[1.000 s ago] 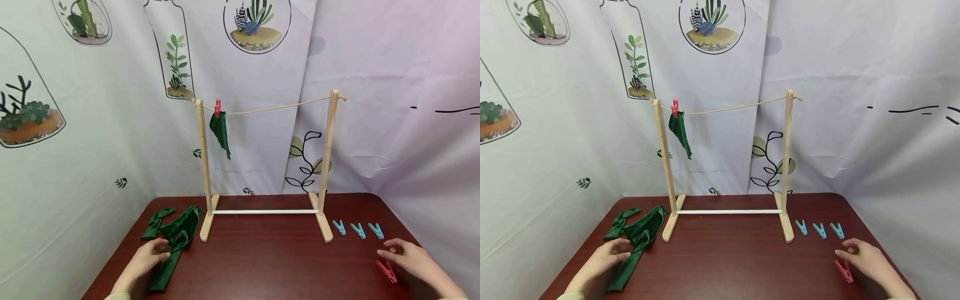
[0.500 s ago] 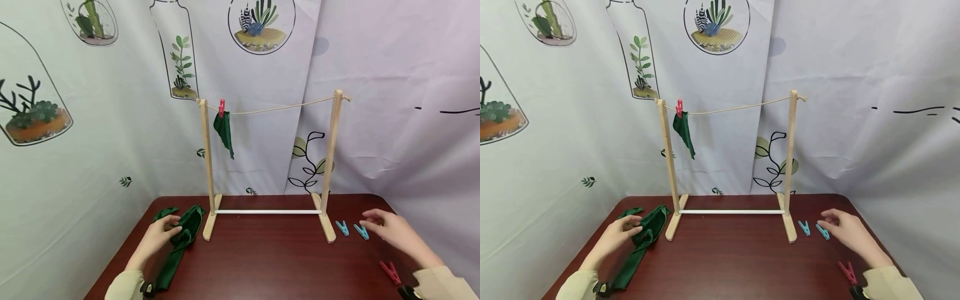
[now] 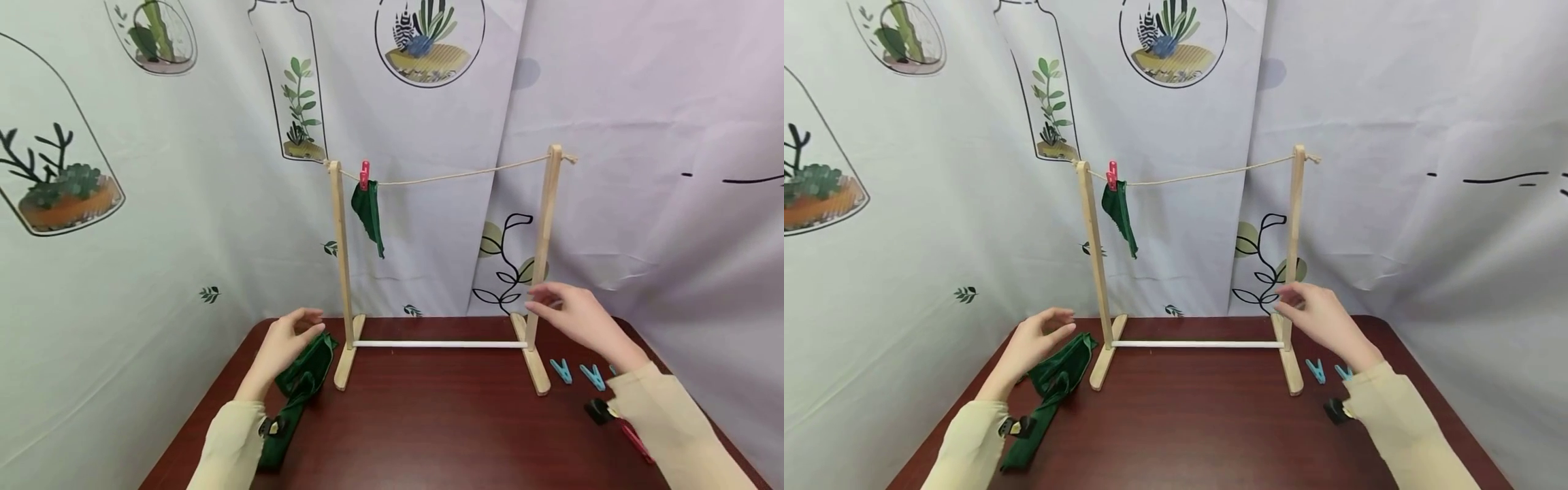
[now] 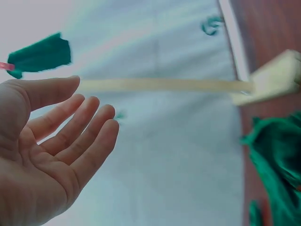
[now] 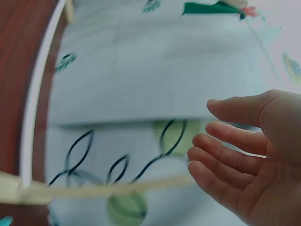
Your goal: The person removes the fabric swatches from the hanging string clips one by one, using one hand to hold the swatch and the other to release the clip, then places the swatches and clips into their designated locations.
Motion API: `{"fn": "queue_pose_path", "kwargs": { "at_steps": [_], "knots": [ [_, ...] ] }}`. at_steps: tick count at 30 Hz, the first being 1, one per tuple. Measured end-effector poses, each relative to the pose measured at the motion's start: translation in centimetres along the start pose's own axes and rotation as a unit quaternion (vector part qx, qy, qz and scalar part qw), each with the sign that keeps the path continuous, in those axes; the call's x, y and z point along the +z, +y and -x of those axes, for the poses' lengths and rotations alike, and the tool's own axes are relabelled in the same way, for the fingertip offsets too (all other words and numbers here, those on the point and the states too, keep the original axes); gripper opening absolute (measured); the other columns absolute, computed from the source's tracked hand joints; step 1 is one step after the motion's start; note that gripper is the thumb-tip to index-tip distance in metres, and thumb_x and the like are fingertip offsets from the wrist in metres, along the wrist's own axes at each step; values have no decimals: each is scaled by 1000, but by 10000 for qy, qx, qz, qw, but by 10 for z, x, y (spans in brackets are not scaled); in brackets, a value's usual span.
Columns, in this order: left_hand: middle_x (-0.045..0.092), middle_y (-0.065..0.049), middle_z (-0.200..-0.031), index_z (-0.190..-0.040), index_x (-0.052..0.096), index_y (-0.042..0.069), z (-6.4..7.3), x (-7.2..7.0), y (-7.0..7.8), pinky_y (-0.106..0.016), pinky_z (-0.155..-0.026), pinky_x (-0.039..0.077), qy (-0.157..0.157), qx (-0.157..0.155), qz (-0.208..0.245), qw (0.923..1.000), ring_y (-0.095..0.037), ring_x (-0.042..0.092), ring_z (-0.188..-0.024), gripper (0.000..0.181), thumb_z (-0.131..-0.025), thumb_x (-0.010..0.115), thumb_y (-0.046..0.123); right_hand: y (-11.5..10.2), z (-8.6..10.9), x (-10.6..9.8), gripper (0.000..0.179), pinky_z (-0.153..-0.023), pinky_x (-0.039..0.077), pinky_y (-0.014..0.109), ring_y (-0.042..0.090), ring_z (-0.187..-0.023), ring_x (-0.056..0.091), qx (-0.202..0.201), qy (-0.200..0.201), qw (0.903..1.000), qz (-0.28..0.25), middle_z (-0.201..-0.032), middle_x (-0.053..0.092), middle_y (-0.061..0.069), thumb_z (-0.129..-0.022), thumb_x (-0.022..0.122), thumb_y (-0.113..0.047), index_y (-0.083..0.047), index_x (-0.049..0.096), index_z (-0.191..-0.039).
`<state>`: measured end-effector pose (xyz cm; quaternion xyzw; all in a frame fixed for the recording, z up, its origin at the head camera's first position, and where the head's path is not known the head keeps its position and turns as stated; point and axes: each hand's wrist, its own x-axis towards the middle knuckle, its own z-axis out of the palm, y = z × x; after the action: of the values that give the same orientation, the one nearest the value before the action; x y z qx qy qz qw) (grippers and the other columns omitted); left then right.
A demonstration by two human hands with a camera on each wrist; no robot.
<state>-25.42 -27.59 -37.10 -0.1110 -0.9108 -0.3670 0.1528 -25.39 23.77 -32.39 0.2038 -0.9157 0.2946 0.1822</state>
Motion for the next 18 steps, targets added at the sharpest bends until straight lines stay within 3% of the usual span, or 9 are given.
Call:
{"fn": "queue_pose_path", "kwargs": {
  "at_steps": [11, 18],
  "knots": [
    [71, -9, -114, -125, 68, 10, -22, -16, 60, -48, -91, 54, 579, 650, 419, 9953, -24, 67, -104, 31, -99, 67, 27, -63, -43, -7, 27, -82, 54, 41, 19, -91, 67, -615, 275, 9969, -396, -101, 72, 4, -100, 67, -26, -7, 71, -118],
    [71, -8, -112, -123, 69, 11, -28, -23, 81, -47, -90, 55, 950, 825, 519, 9907, -23, 68, -102, 30, -99, 68, 27, -90, -57, -16, 26, -83, 54, 41, 19, -93, 67, -915, 554, 9926, -575, -105, 72, 4, -100, 66, -26, -9, 71, -118]
  ]
}}
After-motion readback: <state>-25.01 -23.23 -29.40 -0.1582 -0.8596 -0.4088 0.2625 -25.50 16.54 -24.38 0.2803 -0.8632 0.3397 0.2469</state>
